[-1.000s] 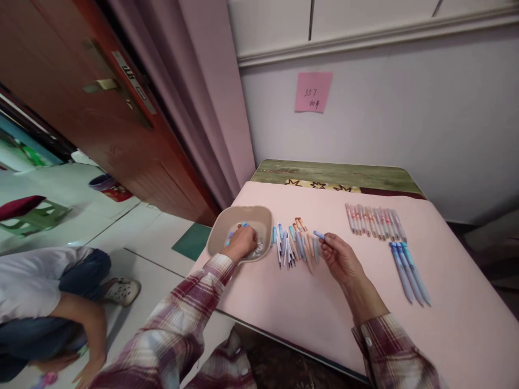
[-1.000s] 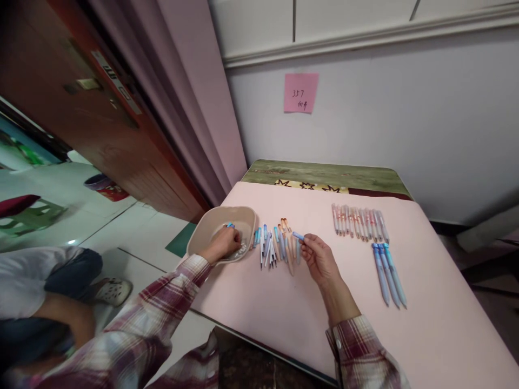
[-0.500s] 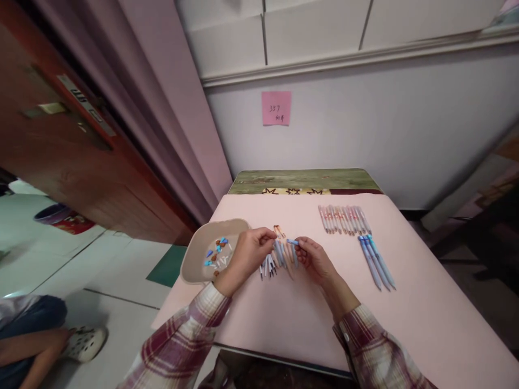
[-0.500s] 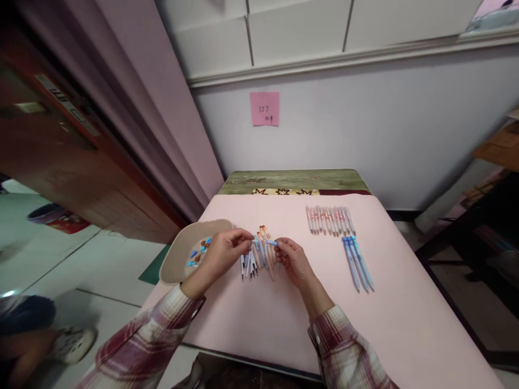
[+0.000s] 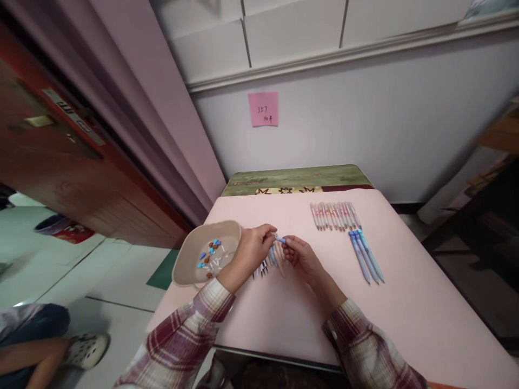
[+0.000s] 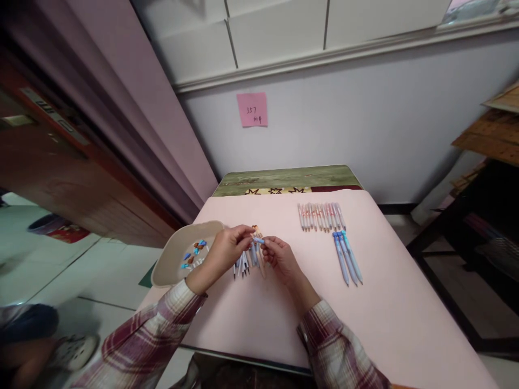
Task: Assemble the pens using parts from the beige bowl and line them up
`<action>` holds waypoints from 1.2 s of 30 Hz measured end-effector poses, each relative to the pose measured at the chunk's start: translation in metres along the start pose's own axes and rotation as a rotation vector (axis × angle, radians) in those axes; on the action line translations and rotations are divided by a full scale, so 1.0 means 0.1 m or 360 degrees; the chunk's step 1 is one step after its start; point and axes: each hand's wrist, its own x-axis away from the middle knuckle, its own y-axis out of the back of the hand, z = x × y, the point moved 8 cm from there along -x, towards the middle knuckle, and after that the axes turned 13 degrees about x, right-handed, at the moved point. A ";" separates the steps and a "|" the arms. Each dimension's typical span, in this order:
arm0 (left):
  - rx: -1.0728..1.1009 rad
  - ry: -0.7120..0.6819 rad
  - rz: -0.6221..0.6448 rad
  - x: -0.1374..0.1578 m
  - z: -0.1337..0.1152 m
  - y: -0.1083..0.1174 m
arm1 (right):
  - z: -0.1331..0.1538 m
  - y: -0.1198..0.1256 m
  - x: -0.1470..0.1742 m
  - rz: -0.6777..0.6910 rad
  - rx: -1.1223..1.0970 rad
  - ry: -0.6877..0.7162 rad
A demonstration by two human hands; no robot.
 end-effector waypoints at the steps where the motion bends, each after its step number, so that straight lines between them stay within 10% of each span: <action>1: -0.0093 -0.0043 0.0012 -0.01 -0.06 0.00 | 0.00 -0.01 0.00 0.0019 -0.0033 -0.0012; 6: -0.0313 -0.0142 0.0073 -0.04 -0.27 -0.02 | 0.00 -0.10 0.03 0.0149 -0.0218 -0.0042; 17: 0.0490 0.0062 -0.0054 -0.06 -0.11 0.03 | -0.02 -0.08 0.04 0.0108 -0.0024 -0.0087; 26: 0.0237 0.0066 -0.0103 -0.08 -0.01 0.13 | 0.18 0.04 0.06 -0.0176 0.0413 0.0300; 36: 0.0021 0.0080 -0.0113 -0.10 -0.02 0.15 | 0.23 -0.06 0.08 0.0061 0.0493 0.0401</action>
